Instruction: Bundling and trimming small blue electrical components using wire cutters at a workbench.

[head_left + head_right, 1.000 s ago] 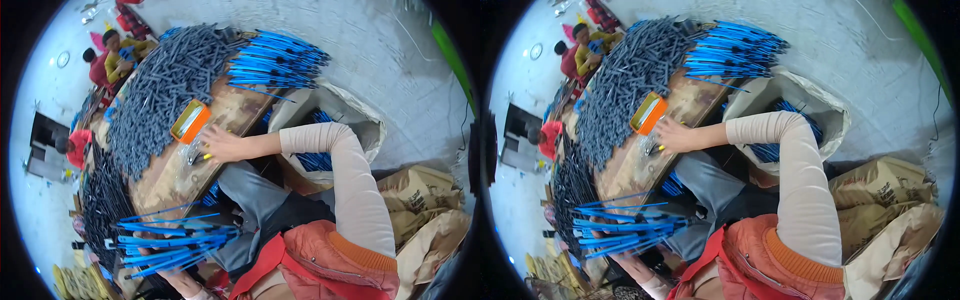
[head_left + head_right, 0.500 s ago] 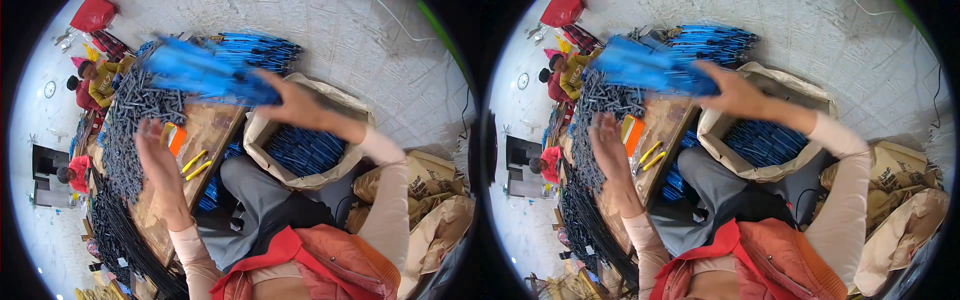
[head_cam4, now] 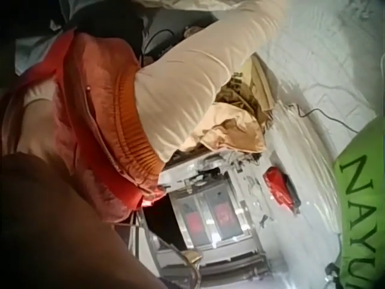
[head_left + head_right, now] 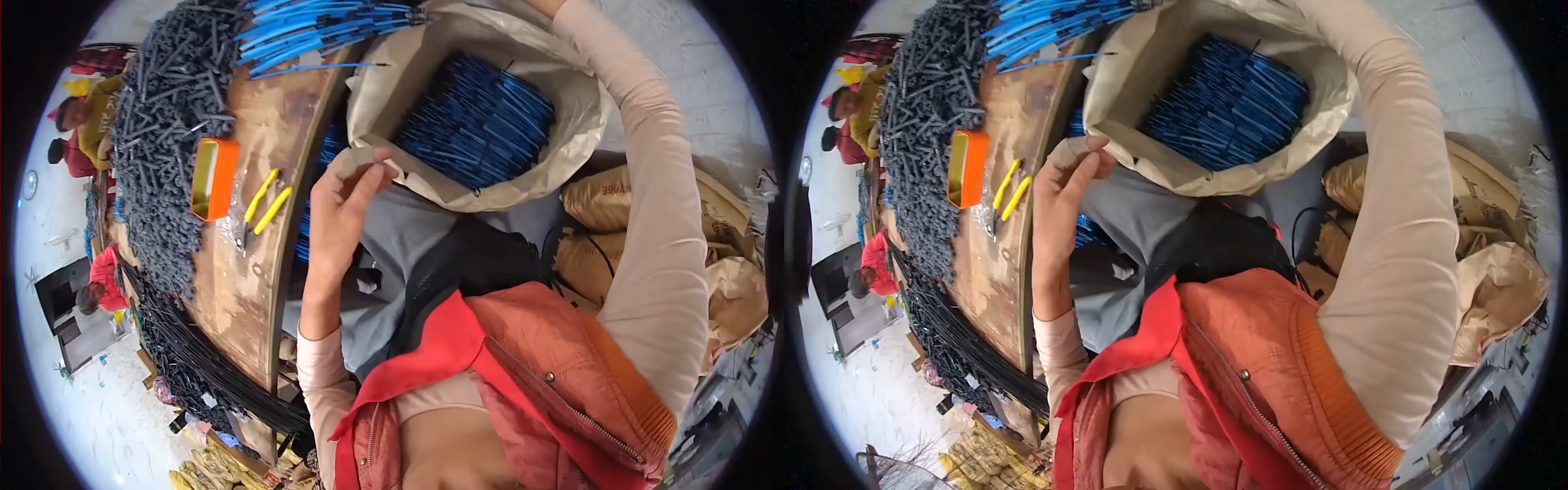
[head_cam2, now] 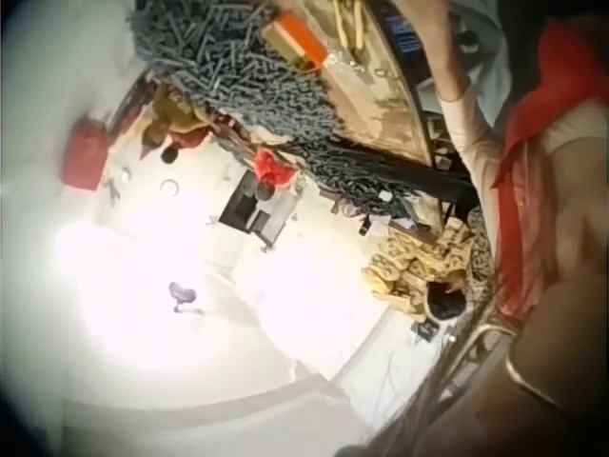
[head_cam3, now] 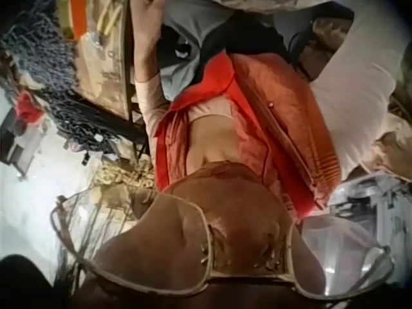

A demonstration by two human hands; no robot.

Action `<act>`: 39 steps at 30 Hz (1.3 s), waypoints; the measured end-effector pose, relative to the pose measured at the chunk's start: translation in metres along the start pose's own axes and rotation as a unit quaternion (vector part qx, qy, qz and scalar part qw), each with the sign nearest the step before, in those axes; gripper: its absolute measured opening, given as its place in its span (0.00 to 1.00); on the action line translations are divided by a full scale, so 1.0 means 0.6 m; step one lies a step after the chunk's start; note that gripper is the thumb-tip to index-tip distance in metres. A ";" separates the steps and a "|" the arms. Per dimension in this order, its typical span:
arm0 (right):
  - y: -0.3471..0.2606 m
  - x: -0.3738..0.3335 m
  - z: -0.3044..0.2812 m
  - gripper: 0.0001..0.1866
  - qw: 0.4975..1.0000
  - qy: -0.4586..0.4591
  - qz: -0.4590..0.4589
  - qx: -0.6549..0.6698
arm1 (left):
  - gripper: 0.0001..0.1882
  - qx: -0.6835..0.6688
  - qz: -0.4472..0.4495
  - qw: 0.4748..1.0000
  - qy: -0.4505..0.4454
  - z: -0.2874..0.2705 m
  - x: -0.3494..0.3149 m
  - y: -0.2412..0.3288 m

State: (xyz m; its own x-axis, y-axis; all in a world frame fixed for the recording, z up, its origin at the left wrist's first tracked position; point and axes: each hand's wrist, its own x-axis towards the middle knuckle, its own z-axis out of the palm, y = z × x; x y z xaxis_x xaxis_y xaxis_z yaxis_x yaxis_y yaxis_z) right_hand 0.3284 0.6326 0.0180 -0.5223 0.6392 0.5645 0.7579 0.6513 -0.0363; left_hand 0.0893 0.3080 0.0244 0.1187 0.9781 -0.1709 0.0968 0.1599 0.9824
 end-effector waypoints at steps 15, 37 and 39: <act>-0.162 -0.402 0.219 0.11 0.844 -0.498 -0.065 0.187 | 0.09 0.419 0.286 0.856 -0.098 0.081 -0.042 -0.134; -0.084 -0.460 0.233 0.23 0.863 -0.474 0.139 0.103 | 0.16 0.425 0.273 0.856 -0.113 0.109 -0.030 -0.112; -0.030 -0.432 0.206 0.11 0.913 -0.329 0.104 0.217 | 0.13 0.425 0.282 0.855 -0.089 0.104 -0.030 -0.121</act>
State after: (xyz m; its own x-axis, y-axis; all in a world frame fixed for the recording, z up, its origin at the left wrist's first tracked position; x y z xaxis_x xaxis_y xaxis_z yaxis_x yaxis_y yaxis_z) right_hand 0.4018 0.5054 -0.2296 -0.6152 0.7816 -0.1031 0.7151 0.4982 -0.4903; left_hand 0.1415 0.2703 -0.0483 0.5249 0.8197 0.2292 0.6496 -0.5598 0.5144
